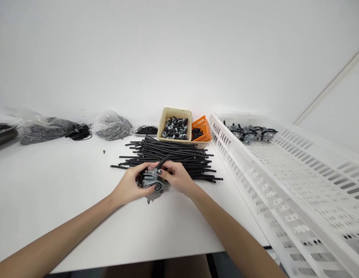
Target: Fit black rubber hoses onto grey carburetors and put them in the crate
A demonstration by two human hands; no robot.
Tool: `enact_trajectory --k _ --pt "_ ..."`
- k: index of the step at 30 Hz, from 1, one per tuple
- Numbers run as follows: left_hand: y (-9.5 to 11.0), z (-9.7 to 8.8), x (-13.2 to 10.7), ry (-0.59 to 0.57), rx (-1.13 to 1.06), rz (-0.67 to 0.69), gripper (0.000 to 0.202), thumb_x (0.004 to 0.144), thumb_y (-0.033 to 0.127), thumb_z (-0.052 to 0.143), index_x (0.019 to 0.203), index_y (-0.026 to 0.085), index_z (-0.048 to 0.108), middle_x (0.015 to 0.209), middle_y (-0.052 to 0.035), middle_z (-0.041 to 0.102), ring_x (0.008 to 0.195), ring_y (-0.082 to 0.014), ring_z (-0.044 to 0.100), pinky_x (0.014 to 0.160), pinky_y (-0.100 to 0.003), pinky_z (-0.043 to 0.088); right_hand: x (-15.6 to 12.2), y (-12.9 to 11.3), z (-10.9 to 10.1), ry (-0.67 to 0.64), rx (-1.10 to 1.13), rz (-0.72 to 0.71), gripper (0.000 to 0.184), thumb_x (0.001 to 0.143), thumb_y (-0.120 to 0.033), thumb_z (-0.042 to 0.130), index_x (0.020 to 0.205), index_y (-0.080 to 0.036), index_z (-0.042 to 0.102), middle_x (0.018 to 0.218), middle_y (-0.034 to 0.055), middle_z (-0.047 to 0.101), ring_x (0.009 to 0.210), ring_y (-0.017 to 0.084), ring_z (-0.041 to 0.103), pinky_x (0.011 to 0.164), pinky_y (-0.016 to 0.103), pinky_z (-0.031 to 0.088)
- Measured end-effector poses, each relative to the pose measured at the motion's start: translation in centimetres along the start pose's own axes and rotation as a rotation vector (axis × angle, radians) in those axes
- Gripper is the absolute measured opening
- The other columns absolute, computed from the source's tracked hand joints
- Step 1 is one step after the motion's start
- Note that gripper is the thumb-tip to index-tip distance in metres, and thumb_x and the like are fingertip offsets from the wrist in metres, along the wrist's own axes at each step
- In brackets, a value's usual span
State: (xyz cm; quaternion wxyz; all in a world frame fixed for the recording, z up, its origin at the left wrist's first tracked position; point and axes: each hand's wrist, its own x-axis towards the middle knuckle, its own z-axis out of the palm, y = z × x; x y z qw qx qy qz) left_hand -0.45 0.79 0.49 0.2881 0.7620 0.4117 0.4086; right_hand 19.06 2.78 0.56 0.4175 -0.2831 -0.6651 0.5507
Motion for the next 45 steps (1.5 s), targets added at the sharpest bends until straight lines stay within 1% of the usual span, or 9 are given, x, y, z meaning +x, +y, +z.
enact_trajectory --k 5,10,12,16,19,21,30,37,45 --pt "0.0 0.0 -0.1 0.012 -0.004 0.015 0.049 0.069 0.025 0.075 0.117 0.020 0.066 0.110 -0.0043 0.076 0.097 -0.0234 0.071 0.088 -0.034 0.056 0.1 0.1 0.0 0.069 -0.093 0.007 0.040 0.077 -0.056 0.078 0.097 -0.022 0.077 0.092 0.0058 0.071 0.080 0.019 0.061 0.074 0.033 0.049" --pt "-0.1 -0.1 -0.1 0.012 0.007 -0.005 0.052 0.069 0.032 0.076 0.117 0.018 0.066 0.110 -0.0076 0.077 0.097 -0.0263 0.072 0.090 -0.038 0.057 0.1 -0.2 -0.4 0.070 0.117 -0.019 0.040 0.085 -0.051 0.072 0.116 -0.025 0.073 0.113 0.0068 0.074 0.105 0.021 0.066 0.098 0.037 0.049" --pt "-0.1 -0.1 -0.1 -0.003 0.015 -0.020 0.054 0.069 0.033 0.077 0.119 0.017 0.065 0.109 -0.0080 0.077 0.094 -0.0261 0.073 0.090 -0.039 0.057 0.2 -0.3 -0.4 0.137 0.172 -0.040 0.039 0.086 -0.050 0.072 0.116 -0.026 0.072 0.111 0.0066 0.076 0.106 0.021 0.067 0.100 0.039 0.050" --pt "0.0 -0.1 -0.1 0.018 0.013 -0.032 0.053 0.069 0.033 0.077 0.118 0.016 0.066 0.110 -0.0084 0.076 0.094 -0.0254 0.072 0.090 -0.039 0.056 0.2 -0.4 0.2 0.389 -0.036 -0.191 0.023 0.079 -0.044 0.079 0.090 -0.024 0.078 0.088 0.0049 0.078 0.088 0.021 0.070 0.083 0.038 0.057" --pt "0.0 0.0 -0.2 0.015 0.004 -0.017 0.052 0.068 0.031 0.077 0.117 0.017 0.066 0.111 -0.0081 0.076 0.098 -0.0256 0.071 0.090 -0.037 0.055 -0.1 -0.7 1.0 0.561 -0.333 -0.357 0.007 0.076 -0.028 0.082 0.082 -0.027 0.079 0.079 0.0015 0.074 0.081 0.018 0.064 0.078 0.034 0.054" --pt "0.0 0.0 -0.1 0.006 0.001 -0.005 0.053 0.067 0.030 0.078 0.117 0.017 0.066 0.111 -0.0077 0.075 0.099 -0.0254 0.070 0.090 -0.037 0.055 -0.3 -0.9 1.2 0.617 -0.491 -0.444 0.010 0.075 -0.022 0.083 0.082 -0.029 0.080 0.075 0.0000 0.072 0.077 0.017 0.061 0.075 0.032 0.052" --pt "-0.3 -0.1 0.0 0.005 0.003 -0.021 0.051 0.070 0.033 0.078 0.117 0.017 0.067 0.109 -0.0074 0.076 0.095 -0.0260 0.071 0.089 -0.036 0.055 -0.1 0.2 -0.5 0.344 -0.405 -0.486 0.023 0.089 -0.021 0.068 0.109 -0.029 0.077 0.094 0.0037 0.076 0.087 0.019 0.063 0.080 0.035 0.056" --pt "-0.1 -0.2 0.0 0.002 0.006 -0.016 0.051 0.070 0.033 0.079 0.118 0.018 0.067 0.109 -0.0073 0.076 0.095 -0.0262 0.071 0.089 -0.036 0.055 0.3 0.9 -0.7 0.341 -0.357 -0.461 0.015 0.088 -0.031 0.071 0.101 -0.028 0.079 0.092 0.0045 0.076 0.086 0.019 0.065 0.078 0.036 0.057" --pt "-0.3 -0.2 -0.1 -0.001 0.023 -0.006 0.053 0.069 0.033 0.078 0.118 0.017 0.066 0.112 -0.0083 0.075 0.099 -0.0266 0.071 0.090 -0.037 0.055 0.3 0.9 -0.8 0.357 -0.361 -0.455 0.014 0.084 -0.028 0.073 0.097 -0.029 0.079 0.085 0.0032 0.075 0.081 0.018 0.063 0.074 0.035 0.056"
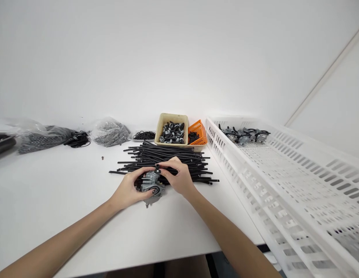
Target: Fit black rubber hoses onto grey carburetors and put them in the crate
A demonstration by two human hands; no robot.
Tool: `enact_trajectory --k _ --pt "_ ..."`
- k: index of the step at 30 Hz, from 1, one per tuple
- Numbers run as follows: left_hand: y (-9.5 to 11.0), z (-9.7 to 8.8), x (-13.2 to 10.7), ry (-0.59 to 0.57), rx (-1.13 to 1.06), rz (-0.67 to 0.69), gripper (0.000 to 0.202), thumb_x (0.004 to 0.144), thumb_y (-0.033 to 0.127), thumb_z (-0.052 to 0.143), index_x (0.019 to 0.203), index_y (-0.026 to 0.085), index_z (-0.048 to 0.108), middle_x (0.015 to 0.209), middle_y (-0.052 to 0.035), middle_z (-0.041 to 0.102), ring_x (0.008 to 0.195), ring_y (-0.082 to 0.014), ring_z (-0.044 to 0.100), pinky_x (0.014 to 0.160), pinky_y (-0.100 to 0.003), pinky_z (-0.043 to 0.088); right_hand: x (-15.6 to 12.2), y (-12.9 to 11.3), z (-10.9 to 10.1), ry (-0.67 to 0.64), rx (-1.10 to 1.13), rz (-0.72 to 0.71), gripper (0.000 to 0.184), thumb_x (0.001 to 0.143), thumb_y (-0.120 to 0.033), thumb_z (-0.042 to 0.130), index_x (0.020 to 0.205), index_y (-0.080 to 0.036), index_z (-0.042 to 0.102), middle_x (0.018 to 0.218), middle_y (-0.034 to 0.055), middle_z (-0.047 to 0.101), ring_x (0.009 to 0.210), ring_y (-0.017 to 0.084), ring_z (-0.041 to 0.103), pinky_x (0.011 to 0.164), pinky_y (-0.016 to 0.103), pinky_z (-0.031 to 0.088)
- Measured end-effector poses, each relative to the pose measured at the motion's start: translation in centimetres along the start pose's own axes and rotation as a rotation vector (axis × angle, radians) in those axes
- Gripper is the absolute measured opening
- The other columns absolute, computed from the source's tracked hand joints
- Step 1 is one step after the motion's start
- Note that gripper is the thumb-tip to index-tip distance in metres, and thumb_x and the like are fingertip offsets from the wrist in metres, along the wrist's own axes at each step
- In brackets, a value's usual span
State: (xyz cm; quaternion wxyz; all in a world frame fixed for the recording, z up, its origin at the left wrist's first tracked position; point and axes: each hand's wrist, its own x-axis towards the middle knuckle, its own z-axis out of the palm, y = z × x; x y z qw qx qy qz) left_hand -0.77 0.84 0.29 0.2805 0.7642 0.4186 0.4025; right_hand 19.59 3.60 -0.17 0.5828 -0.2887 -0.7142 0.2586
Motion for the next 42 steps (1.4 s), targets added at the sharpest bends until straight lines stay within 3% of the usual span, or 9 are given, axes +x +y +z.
enact_trajectory --k 15,21,24,27,29,32,34,37,42 --pt "-0.3 0.0 -0.2 -0.031 -0.064 -0.018 0.061 0.066 0.026 0.079 0.124 0.021 0.061 0.118 -0.0071 0.072 0.106 -0.0275 0.068 0.093 -0.037 0.052 -0.4 -1.6 0.1 -0.176 -0.031 0.100 0.016 0.084 -0.021 0.068 0.097 -0.024 0.076 0.095 0.0055 0.072 0.092 0.019 0.066 0.086 0.034 0.055" --pt "-0.7 -0.1 -0.2 -0.114 -0.521 0.050 0.090 0.061 0.054 0.088 0.139 0.026 0.053 0.142 -0.0127 0.056 0.125 -0.0340 0.056 0.102 -0.039 0.048 -0.5 -2.8 0.6 -0.152 0.173 0.003 0.010 0.086 -0.024 0.070 0.093 -0.027 0.076 0.090 0.0047 0.072 0.091 0.020 0.064 0.084 0.036 0.053" --pt "-0.5 0.6 -0.6 -0.165 -0.809 -0.068 0.092 0.063 0.059 0.086 0.141 0.027 0.051 0.133 -0.0148 0.064 0.117 -0.0354 0.064 0.098 -0.043 0.053 -0.5 -2.9 1.0 -0.131 0.310 0.034 0.011 0.086 -0.033 0.074 0.094 -0.027 0.076 0.089 0.0045 0.072 0.088 0.020 0.064 0.080 0.035 0.053" --pt "-0.1 1.4 -1.5 -0.234 -1.044 -0.371 0.090 0.064 0.056 0.088 0.140 0.027 0.051 0.114 -0.0153 0.073 0.094 -0.0355 0.074 0.079 -0.047 0.060 -0.3 -2.5 1.2 -0.159 0.325 0.089 0.020 0.085 -0.039 0.075 0.100 -0.026 0.074 0.096 0.0050 0.074 0.089 0.019 0.067 0.080 0.034 0.055" --pt "0.2 1.6 -1.9 -0.197 -1.142 -0.515 0.087 0.065 0.054 0.087 0.140 0.026 0.051 0.107 -0.0155 0.075 0.088 -0.0367 0.075 0.074 -0.049 0.062 0.1 -2.0 0.7 -0.161 0.220 0.100 0.027 0.090 -0.045 0.067 0.109 -0.026 0.072 0.102 0.0061 0.075 0.092 0.020 0.069 0.083 0.035 0.056" --pt "0.8 1.2 -1.7 -0.077 -1.235 -0.605 0.083 0.068 0.053 0.085 0.139 0.023 0.052 0.107 -0.0157 0.076 0.090 -0.0381 0.075 0.076 -0.054 0.063 1.0 -0.7 -1.2 0.026 -0.193 0.122 0.030 0.098 -0.043 0.050 0.111 -0.024 0.070 0.102 0.0069 0.075 0.095 0.021 0.068 0.088 0.038 0.054" --pt "1.3 0.7 -1.2 0.026 -1.266 -0.643 0.071 0.077 0.051 0.077 0.136 0.021 0.054 0.108 -0.0161 0.076 0.089 -0.0378 0.075 0.077 -0.055 0.063 1.5 0.6 -2.9 0.154 -0.391 0.162 0.020 0.092 -0.034 0.058 0.102 -0.023 0.071 0.101 0.0087 0.073 0.097 0.024 0.064 0.095 0.045 0.049" --pt "1.8 -0.1 -0.3 0.185 -1.281 -0.659 0.049 0.091 0.043 0.059 0.131 0.015 0.057 0.106 -0.0179 0.076 0.086 -0.0357 0.076 0.074 -0.053 0.063 1.8 2.4 -5.0 0.203 -0.497 0.207 0.003 0.078 -0.023 0.071 0.080 -0.022 0.069 0.087 0.0083 0.068 0.093 0.029 0.059 0.098 0.054 0.042" --pt "2.0 -0.6 0.2 0.322 -1.296 -0.655 0.038 0.094 0.037 0.052 0.121 0.012 0.061 0.099 -0.0175 0.077 0.083 -0.0330 0.076 0.069 -0.048 0.064 1.9 2.9 -5.7 0.268 -0.495 0.201 0.007 0.077 -0.021 0.068 0.071 -0.024 0.065 0.079 0.0052 0.062 0.087 0.026 0.057 0.093 0.049 0.044"
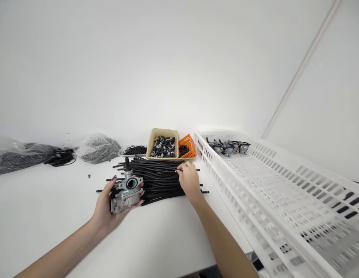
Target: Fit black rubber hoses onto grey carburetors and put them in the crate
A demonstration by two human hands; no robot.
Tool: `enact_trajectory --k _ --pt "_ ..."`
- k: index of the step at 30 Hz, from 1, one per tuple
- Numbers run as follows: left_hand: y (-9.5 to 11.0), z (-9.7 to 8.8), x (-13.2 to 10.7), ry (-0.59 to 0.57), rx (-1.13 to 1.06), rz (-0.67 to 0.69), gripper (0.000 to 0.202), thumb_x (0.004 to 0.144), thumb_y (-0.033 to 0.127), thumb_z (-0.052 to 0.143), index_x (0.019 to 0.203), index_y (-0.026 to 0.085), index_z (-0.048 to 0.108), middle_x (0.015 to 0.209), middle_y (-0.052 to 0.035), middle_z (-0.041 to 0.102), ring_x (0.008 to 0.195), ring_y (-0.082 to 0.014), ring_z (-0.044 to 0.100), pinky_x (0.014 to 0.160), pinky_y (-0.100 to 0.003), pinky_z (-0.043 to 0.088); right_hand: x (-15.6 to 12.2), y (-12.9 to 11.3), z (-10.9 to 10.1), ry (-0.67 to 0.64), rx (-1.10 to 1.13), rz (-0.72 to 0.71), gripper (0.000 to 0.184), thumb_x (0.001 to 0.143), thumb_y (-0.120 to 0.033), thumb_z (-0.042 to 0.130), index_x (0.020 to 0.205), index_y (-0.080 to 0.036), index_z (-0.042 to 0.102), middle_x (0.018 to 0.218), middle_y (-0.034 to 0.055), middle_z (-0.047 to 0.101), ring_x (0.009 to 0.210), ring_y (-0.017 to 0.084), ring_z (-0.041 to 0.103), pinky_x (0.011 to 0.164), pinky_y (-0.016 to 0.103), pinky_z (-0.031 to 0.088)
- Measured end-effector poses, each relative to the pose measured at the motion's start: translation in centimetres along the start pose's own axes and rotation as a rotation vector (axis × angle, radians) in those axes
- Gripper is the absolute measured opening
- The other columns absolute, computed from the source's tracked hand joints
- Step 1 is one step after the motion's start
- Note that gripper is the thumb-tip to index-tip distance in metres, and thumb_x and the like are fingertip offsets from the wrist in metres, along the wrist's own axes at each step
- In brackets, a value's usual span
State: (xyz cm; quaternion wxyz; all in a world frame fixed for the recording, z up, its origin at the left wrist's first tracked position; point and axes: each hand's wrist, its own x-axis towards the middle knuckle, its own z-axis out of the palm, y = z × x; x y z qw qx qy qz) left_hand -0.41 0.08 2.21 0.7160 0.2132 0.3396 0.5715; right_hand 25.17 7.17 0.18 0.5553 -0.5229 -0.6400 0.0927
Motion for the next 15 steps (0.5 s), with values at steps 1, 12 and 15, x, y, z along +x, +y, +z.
enact_trajectory --k 1,12,15 --pt "0.1 0.0 0.0 0.002 -0.007 0.010 0.037 0.094 0.037 0.052 0.120 0.012 0.061 0.099 -0.0172 0.077 0.083 -0.0328 0.076 0.069 -0.047 0.064 0.0 -0.3 -0.1 0.030 0.023 0.001 0.007 0.079 -0.023 0.066 0.073 -0.023 0.064 0.082 0.0055 0.062 0.088 0.026 0.057 0.093 0.048 0.044" --pt "0.7 -0.2 0.4 0.061 -0.103 0.146 0.029 0.089 0.036 0.059 0.108 0.015 0.064 0.093 -0.0095 0.076 0.084 -0.0286 0.076 0.074 -0.045 0.064 -1.8 -4.5 1.6 -0.117 0.581 0.145 0.040 0.083 -0.054 0.069 0.104 -0.020 0.060 0.089 0.0067 0.074 0.064 0.016 0.065 0.060 0.031 0.055" --pt "0.7 0.1 0.4 0.093 -0.085 0.220 0.022 0.087 0.033 0.063 0.101 0.017 0.064 0.089 -0.0073 0.076 0.080 -0.0262 0.076 0.069 -0.039 0.064 -3.8 -5.7 3.2 -0.307 0.692 0.199 0.038 0.082 -0.051 0.073 0.100 -0.019 0.065 0.089 0.0084 0.077 0.068 0.017 0.070 0.064 0.033 0.059"
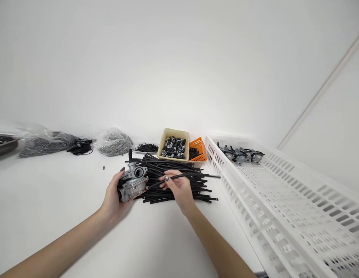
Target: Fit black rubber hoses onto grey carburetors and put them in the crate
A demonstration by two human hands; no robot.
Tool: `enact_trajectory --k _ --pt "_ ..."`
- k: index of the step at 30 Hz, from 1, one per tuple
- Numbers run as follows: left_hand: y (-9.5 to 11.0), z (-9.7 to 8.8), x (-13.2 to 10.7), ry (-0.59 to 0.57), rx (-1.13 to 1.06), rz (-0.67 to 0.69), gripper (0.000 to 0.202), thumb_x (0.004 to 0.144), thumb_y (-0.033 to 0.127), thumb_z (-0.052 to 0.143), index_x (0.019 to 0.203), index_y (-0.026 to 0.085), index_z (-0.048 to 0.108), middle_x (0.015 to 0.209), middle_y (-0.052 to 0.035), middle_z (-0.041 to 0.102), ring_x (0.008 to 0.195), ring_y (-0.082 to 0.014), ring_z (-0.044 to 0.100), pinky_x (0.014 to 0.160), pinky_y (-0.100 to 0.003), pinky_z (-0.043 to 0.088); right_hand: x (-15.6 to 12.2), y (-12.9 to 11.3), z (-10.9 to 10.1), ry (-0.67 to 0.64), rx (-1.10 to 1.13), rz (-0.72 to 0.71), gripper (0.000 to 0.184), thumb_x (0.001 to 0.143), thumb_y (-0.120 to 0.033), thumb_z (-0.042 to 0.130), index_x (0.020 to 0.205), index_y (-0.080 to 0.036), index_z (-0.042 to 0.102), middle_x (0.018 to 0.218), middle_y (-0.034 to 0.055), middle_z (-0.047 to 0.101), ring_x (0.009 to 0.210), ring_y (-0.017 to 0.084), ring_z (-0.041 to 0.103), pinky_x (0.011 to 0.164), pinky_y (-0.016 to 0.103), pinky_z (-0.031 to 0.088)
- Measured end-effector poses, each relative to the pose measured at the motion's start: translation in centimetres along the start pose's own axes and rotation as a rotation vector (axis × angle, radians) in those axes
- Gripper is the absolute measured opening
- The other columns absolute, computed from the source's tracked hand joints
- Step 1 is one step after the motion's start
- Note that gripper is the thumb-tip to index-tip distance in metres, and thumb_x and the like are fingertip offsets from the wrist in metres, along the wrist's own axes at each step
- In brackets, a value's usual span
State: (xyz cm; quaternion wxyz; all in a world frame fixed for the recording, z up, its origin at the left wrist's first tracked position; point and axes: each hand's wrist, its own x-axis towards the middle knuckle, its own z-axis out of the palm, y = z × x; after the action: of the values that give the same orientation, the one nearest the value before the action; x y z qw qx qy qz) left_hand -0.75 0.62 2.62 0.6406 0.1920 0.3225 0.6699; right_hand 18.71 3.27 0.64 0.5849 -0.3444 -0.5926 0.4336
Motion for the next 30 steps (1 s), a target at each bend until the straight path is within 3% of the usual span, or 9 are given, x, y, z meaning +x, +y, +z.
enact_trajectory --k 6,12,14,19,22,26,30 --pt "-0.1 0.1 -0.2 0.021 0.083 0.043 0.025 0.084 0.039 0.066 0.099 0.019 0.065 0.087 -0.0052 0.076 0.078 -0.0238 0.075 0.064 -0.032 0.063 -1.4 1.2 2.3 -0.147 0.190 0.157 0.029 0.079 -0.042 0.080 0.092 -0.019 0.069 0.092 0.0069 0.077 0.073 0.017 0.071 0.070 0.031 0.059" --pt "0.1 0.0 -0.2 -0.038 0.067 0.044 0.027 0.085 0.041 0.065 0.099 0.018 0.065 0.089 -0.0072 0.076 0.079 -0.0270 0.075 0.068 -0.039 0.064 -1.0 0.6 1.0 0.046 0.253 0.051 0.027 0.080 -0.045 0.077 0.089 -0.023 0.066 0.086 0.0015 0.074 0.068 0.012 0.066 0.066 0.027 0.056" --pt "-0.1 -0.2 -0.1 -0.032 0.058 0.023 0.027 0.087 0.042 0.063 0.098 0.017 0.065 0.088 -0.0081 0.076 0.077 -0.0263 0.075 0.068 -0.039 0.064 -1.1 0.4 0.9 0.053 0.260 0.044 0.027 0.078 -0.045 0.079 0.088 -0.023 0.066 0.086 0.0021 0.074 0.067 0.013 0.066 0.065 0.028 0.056" --pt "-0.7 -0.5 -0.1 0.059 0.049 -0.038 0.026 0.090 0.040 0.063 0.109 0.023 0.065 0.094 -0.0033 0.075 0.078 -0.0194 0.074 0.066 -0.029 0.061 -1.7 0.9 2.4 -0.127 0.130 0.091 0.026 0.079 -0.045 0.079 0.086 -0.021 0.072 0.080 0.0038 0.072 0.066 0.015 0.067 0.064 0.030 0.058" --pt "-0.7 -0.3 -0.3 0.076 0.050 -0.056 0.023 0.090 0.038 0.063 0.107 0.024 0.065 0.099 -0.0023 0.074 0.082 -0.0177 0.073 0.066 -0.025 0.060 -1.8 1.6 2.7 -0.141 0.090 0.066 0.027 0.075 -0.047 0.081 0.079 -0.022 0.073 0.083 0.0039 0.069 0.072 0.016 0.067 0.065 0.030 0.058" --pt "-0.6 -0.2 -0.4 0.084 0.040 -0.050 0.019 0.090 0.037 0.063 0.104 0.025 0.066 0.097 -0.0007 0.073 0.081 -0.0170 0.072 0.066 -0.025 0.060 -1.8 1.8 2.5 -0.127 0.075 0.050 0.024 0.076 -0.047 0.082 0.079 -0.024 0.075 0.109 0.0073 0.069 0.101 0.020 0.067 0.089 0.035 0.058" --pt "-0.6 -0.2 -0.5 0.072 0.033 -0.026 0.019 0.089 0.037 0.063 0.103 0.024 0.066 0.092 -0.0004 0.074 0.075 -0.0175 0.072 0.061 -0.026 0.060 -2.0 1.6 2.7 -0.183 0.226 0.168 0.028 0.079 -0.048 0.080 0.083 -0.022 0.070 0.136 0.0098 0.065 0.124 0.026 0.063 0.112 0.047 0.046"
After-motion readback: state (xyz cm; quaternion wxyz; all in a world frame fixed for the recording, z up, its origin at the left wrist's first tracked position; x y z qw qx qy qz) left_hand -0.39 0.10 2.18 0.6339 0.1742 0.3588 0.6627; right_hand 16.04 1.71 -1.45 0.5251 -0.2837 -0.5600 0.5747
